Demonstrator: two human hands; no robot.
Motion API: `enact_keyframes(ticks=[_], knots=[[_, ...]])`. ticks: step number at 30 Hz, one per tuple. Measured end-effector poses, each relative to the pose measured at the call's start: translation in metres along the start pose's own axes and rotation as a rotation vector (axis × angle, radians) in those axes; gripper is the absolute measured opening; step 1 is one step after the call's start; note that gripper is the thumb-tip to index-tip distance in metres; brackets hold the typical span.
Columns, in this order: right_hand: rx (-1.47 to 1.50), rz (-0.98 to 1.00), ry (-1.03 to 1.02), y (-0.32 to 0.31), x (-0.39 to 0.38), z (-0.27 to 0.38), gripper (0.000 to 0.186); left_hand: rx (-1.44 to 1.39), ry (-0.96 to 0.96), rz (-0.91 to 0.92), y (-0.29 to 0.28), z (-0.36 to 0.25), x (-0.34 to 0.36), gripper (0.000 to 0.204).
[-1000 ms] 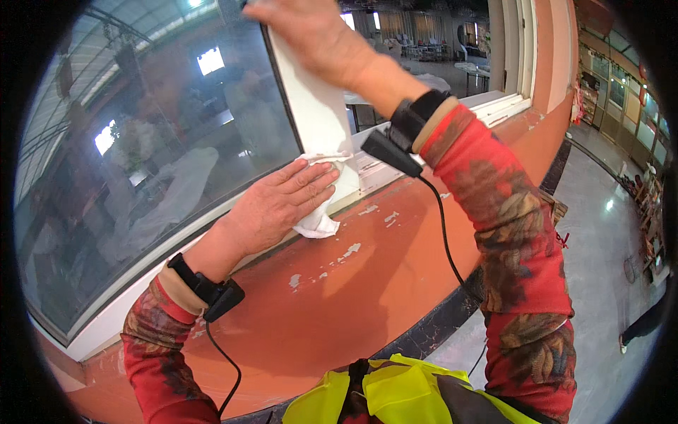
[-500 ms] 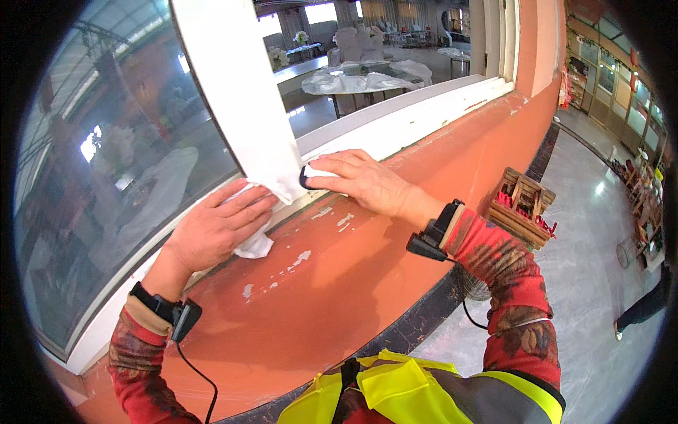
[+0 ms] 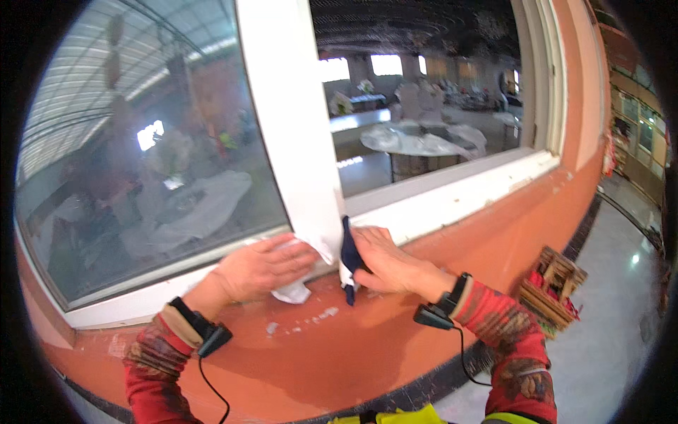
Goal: The person wipes the window frame and sill using a white cloth and a dark cloth. They clean the horizontal sill and vertical frame sections, then wipe the glass pane itself.
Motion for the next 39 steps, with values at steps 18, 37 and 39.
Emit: enact_keyframes(ticks=[18,37,39], knots=[[0.179,0.044,0.122,-0.028,-0.003,-0.05,0.043,-0.152,-0.02,-0.032,0.0,0.005,0.001,0.049],[-0.329,0.076,0.32,-0.086,-0.122,-0.2,0.036,-0.135,-0.09,0.007,0.012,0.002,0.007,0.05],[-0.263,-0.008,0.261,-0.095,-0.137,-0.22,0.032,-0.125,-0.093,-0.015,0.004,-0.005,0.021,0.051]])
Point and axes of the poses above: each hand's wrist, its own x-axis towards the middle knuckle, its own y-axis out of the palm, z = x × y, the point moved 10 cm from there along x, towards the middle knuckle, and after that the axes turned 15 degrees about z, right-handed, at the moved point
